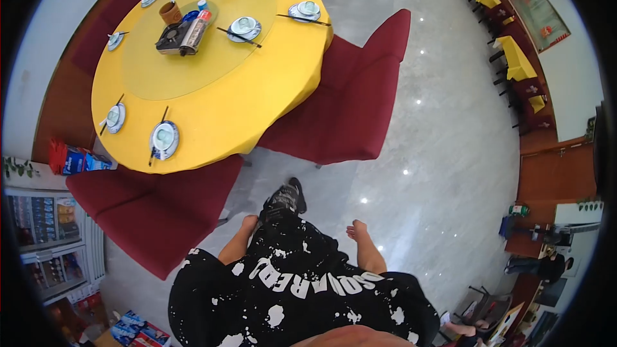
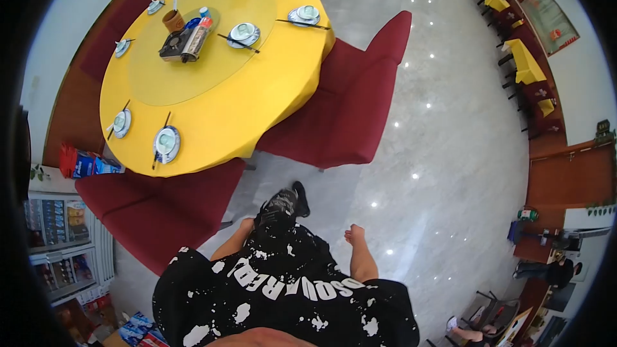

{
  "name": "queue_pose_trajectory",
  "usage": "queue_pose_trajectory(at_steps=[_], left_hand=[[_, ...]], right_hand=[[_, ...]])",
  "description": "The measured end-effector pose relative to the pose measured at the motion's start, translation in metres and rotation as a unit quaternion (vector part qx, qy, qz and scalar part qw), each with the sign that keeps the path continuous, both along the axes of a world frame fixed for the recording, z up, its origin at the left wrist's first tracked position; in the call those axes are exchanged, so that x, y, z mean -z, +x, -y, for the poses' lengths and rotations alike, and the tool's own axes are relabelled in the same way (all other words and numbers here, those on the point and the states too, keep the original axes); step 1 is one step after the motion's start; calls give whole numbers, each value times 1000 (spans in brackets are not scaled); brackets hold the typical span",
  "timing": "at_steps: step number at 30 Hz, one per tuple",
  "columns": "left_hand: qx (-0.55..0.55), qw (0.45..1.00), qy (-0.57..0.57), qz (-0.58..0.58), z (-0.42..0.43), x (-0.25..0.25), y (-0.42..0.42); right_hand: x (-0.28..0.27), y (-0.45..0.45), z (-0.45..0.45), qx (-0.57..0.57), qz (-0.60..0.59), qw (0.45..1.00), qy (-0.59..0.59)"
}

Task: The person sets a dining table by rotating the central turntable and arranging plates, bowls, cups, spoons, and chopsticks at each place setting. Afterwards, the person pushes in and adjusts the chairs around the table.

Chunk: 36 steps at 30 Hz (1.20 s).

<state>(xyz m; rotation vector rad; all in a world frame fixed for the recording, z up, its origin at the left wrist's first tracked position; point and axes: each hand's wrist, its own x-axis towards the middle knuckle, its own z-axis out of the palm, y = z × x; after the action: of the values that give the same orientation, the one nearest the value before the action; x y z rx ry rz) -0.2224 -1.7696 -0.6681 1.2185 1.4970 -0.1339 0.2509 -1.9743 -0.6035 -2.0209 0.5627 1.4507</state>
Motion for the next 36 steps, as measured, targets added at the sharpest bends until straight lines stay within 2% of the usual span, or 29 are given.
queue_pose_trajectory(at_steps=[2,5,6,8,10,12,14,15,17,19,23,25,27,31,36], left_hand=[[-182,973,-144,-11,-3,-41,44],[-231,964,-129,-35,-14,-44,100],[-52,996,-68,-25,-25,-2,101],[214,977,-1,-28,-25,26,135],[224,973,29,-50,-48,25,183],[-28,999,20,-10,-68,5,239],[-228,966,71,103,-99,-48,298],[-257,949,114,141,-107,-70,316],[-308,913,176,199,-130,-102,342],[-353,883,212,223,-148,-110,355],[-434,839,255,205,-180,-158,360],[-473,824,246,192,-199,-193,353],[-507,804,238,199,-222,-207,345],[-534,779,253,211,-299,-213,313],[-502,768,355,181,-494,-208,261]], right_hand=[[18,32,-18,-8,18,998,54],[-1,59,-59,-47,53,991,118],[-10,74,-77,-47,55,987,145],[-32,106,-97,-36,48,979,194],[-72,135,-112,6,82,977,194],[-110,164,-135,83,148,963,211],[-165,186,-181,71,250,930,260],[-198,192,-204,59,306,906,287],[-244,200,-260,19,357,863,356],[-260,212,-315,-24,369,824,430],[-291,207,-437,-126,265,772,563],[-307,186,-488,-191,194,776,569],[-314,163,-542,-286,142,769,553],[-269,102,-656,-357,59,771,524],[-191,26,-790,-362,71,797,478]])
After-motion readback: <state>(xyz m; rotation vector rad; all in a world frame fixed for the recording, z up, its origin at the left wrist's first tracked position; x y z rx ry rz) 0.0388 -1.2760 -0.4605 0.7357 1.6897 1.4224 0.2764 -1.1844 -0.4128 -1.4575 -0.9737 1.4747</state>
